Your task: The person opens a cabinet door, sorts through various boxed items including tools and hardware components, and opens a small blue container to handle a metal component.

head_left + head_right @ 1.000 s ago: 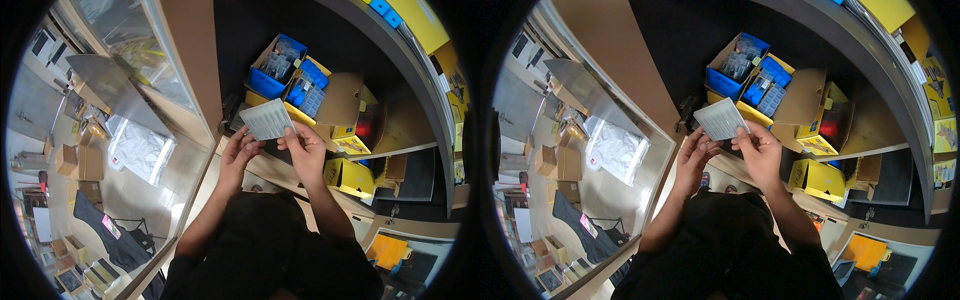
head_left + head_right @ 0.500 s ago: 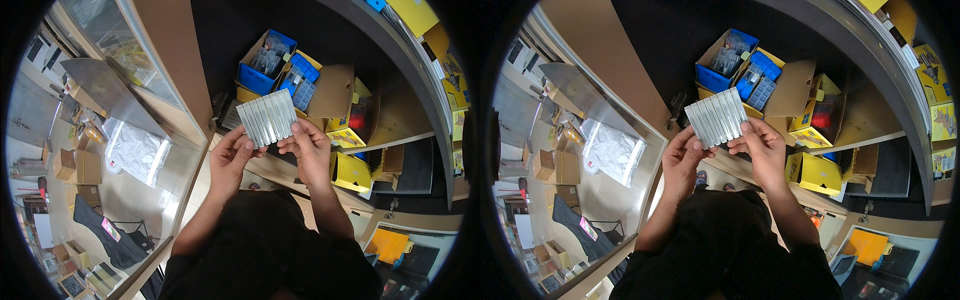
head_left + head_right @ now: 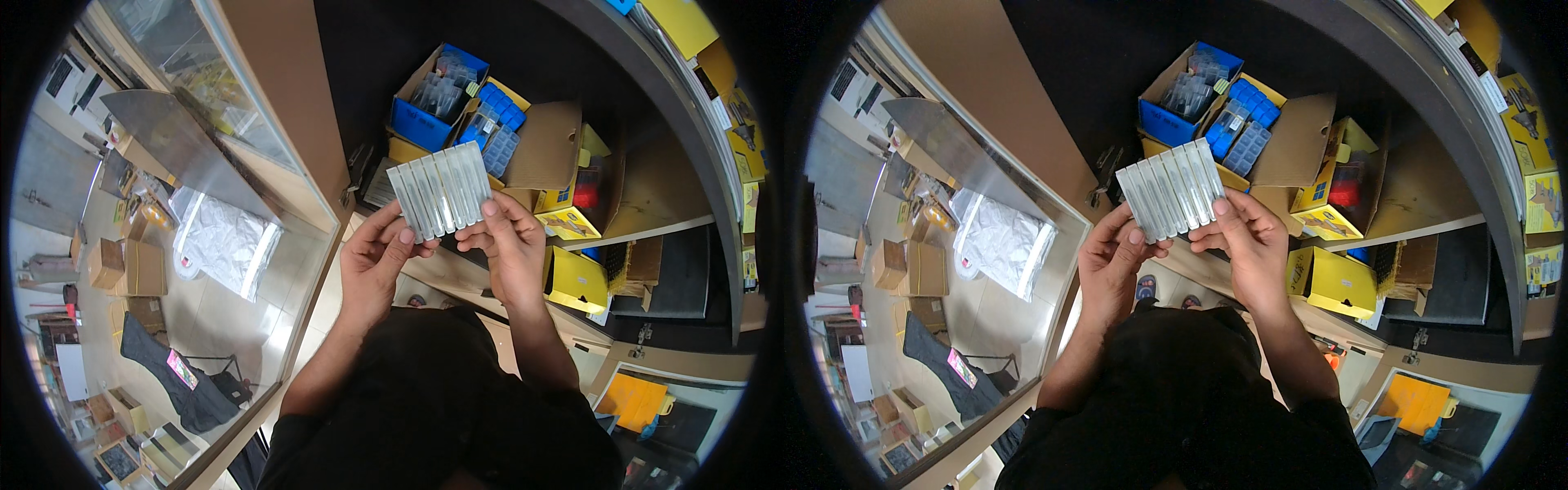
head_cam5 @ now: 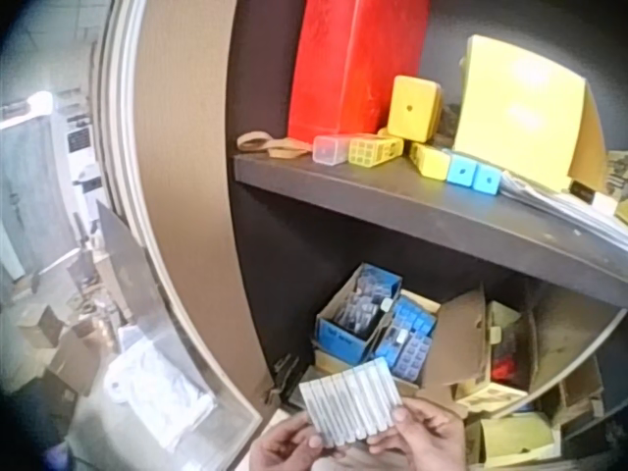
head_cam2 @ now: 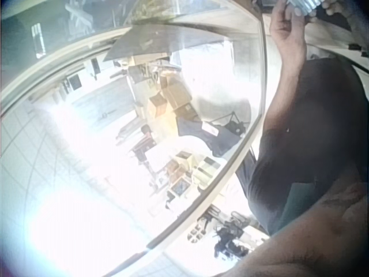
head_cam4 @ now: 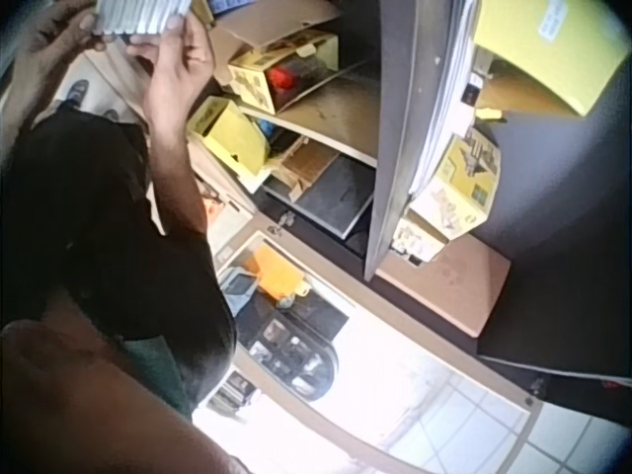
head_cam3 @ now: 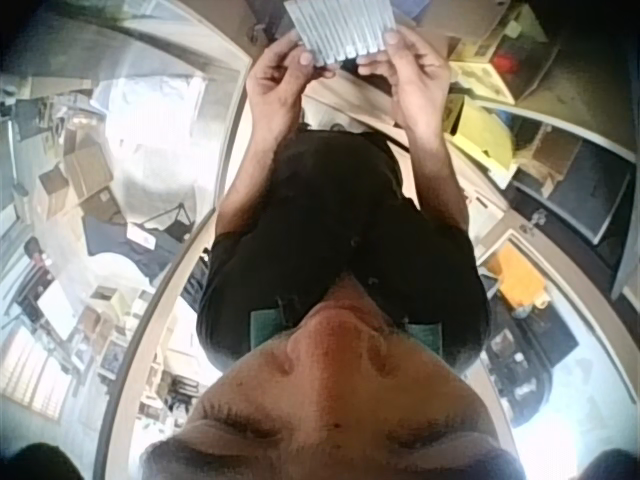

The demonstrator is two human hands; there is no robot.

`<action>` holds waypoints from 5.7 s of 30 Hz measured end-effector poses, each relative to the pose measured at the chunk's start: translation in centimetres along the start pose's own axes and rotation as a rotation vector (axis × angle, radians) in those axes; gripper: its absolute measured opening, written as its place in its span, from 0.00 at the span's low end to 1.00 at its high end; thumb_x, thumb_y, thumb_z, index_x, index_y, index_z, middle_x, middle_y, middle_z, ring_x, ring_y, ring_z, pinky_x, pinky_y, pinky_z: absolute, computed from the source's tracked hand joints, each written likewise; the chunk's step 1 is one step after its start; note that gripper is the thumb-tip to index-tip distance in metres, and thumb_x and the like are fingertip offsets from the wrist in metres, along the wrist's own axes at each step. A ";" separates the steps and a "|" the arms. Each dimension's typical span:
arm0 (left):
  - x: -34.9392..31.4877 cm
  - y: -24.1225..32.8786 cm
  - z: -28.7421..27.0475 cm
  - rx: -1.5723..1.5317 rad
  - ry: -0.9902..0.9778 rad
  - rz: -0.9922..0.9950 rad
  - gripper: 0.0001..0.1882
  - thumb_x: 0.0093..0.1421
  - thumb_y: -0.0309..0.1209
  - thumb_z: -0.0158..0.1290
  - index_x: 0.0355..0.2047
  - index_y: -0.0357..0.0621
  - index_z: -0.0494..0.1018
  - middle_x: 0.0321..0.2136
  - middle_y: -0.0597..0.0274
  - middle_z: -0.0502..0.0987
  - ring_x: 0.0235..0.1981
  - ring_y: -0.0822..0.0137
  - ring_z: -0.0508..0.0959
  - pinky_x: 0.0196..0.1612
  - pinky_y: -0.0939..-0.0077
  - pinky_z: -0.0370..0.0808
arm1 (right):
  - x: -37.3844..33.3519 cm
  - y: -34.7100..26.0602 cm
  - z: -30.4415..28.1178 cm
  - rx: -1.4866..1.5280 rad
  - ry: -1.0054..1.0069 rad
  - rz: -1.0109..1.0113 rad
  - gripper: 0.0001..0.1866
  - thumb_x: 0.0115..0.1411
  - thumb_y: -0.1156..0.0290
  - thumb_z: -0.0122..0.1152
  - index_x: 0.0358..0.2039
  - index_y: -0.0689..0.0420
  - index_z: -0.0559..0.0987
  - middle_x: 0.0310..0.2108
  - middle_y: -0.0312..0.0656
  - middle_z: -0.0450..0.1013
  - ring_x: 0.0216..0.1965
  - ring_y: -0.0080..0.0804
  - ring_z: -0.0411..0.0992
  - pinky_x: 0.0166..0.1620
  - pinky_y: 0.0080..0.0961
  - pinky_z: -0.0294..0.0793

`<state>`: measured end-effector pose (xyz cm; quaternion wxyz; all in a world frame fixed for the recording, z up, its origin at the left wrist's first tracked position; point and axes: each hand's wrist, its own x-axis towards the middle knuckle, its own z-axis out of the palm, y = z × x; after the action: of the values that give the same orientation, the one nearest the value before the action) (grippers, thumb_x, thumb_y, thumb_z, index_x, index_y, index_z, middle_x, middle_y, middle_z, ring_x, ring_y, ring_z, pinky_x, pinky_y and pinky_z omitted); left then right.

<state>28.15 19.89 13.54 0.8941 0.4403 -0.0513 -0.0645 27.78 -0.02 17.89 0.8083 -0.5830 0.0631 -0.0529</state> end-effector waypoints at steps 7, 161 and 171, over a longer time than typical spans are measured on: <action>-0.2 0.0 -0.1 0.008 -0.008 0.006 0.25 0.78 0.29 0.57 0.72 0.35 0.70 0.55 0.46 0.85 0.49 0.56 0.88 0.52 0.62 0.86 | 0.2 0.1 0.3 -0.014 0.007 0.005 0.22 0.81 0.63 0.60 0.63 0.70 0.78 0.40 0.49 0.85 0.36 0.32 0.85 0.40 0.29 0.88; 8.5 11.1 14.7 0.911 -0.019 1.482 0.37 0.58 0.30 0.68 0.66 0.41 0.66 0.63 0.45 0.66 0.67 0.43 0.68 0.72 0.48 0.65 | 1.7 -29.6 7.0 -1.652 0.508 -1.112 0.33 0.58 0.62 0.81 0.61 0.55 0.76 0.55 0.47 0.75 0.51 0.49 0.80 0.46 0.40 0.82; 10.0 20.6 21.1 1.031 -0.155 1.409 0.36 0.62 0.26 0.71 0.69 0.43 0.72 0.70 0.45 0.71 0.68 0.42 0.75 0.68 0.53 0.74 | 0.2 -28.0 6.6 -1.563 0.498 -1.282 0.17 0.64 0.68 0.72 0.51 0.51 0.80 0.43 0.38 0.75 0.40 0.40 0.80 0.36 0.37 0.83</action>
<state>36.28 14.26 42.99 0.4094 0.6499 -0.3946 0.5043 28.70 -2.68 46.55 -0.0104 -0.8409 -0.0768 -0.5357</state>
